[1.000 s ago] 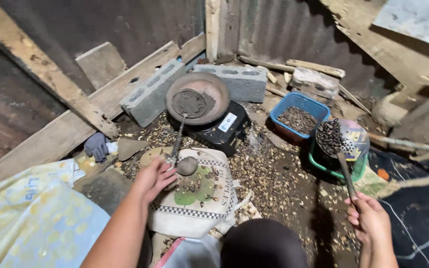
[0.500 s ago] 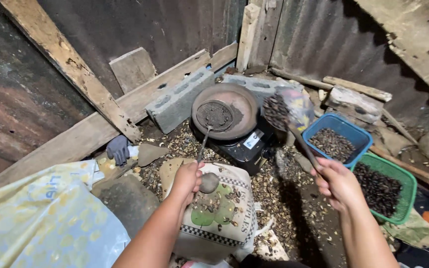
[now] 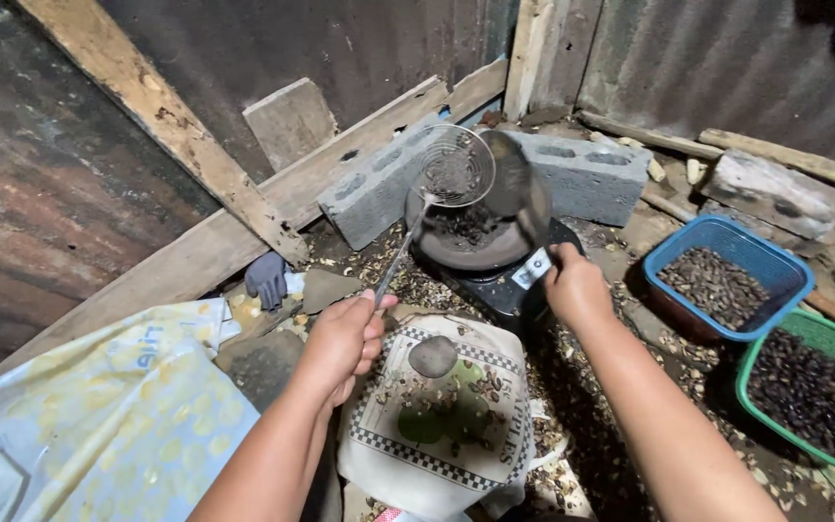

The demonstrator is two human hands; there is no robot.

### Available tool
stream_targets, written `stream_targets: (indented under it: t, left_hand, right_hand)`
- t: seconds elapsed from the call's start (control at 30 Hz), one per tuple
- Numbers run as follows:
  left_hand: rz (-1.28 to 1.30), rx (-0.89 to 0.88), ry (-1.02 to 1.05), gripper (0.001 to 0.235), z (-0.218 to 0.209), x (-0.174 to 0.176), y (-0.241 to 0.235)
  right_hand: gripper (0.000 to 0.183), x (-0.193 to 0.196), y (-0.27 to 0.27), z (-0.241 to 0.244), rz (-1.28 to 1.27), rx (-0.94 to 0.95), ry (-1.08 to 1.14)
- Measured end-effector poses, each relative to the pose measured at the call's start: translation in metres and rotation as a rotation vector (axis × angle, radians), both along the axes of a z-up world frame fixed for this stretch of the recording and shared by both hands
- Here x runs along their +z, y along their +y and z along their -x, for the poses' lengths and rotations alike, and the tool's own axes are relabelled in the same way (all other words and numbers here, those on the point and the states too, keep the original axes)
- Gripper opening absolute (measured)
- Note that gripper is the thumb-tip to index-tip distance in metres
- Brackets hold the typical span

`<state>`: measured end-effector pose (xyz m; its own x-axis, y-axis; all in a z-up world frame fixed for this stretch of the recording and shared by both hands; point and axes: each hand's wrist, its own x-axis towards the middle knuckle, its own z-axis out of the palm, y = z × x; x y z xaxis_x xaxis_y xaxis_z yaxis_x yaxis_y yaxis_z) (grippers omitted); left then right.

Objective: The person stirs cocoa beans in a pan on a portable stove, then uses a stone to crush beans on a flat surface. They transfer the crushed beans onto a white sheet and use a hammer to flatten them further.

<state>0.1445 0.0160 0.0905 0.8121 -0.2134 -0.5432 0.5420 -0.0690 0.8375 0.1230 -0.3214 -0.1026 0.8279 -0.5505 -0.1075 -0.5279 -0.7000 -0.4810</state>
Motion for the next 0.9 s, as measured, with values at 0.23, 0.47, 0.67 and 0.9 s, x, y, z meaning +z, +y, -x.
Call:
stream_targets:
  t: [0.23,0.47,0.67,0.9]
  left_hand:
    - [0.020,-0.002,0.003,0.039,-0.004,-0.001,0.000]
    - [0.015,-0.010,0.026,0.042,-0.005,-0.008,0.005]
    - [-0.001,-0.009,0.032,0.042,-0.007,-0.011,0.008]
    - [-0.029,0.007,0.041,0.040,-0.008,-0.017,0.010]
  right_hand:
    - [0.037,-0.006,-0.022,-0.002,-0.039,-0.057,-0.012]
    - [0.032,-0.059,-0.056,-0.020,-0.134,-0.097,-0.074]
    - [0.032,-0.055,-0.052,-0.019,-0.503,-0.185,-0.247]
    - [0.035,-0.020,-0.039,-0.011,-0.859,-0.261,-0.292]
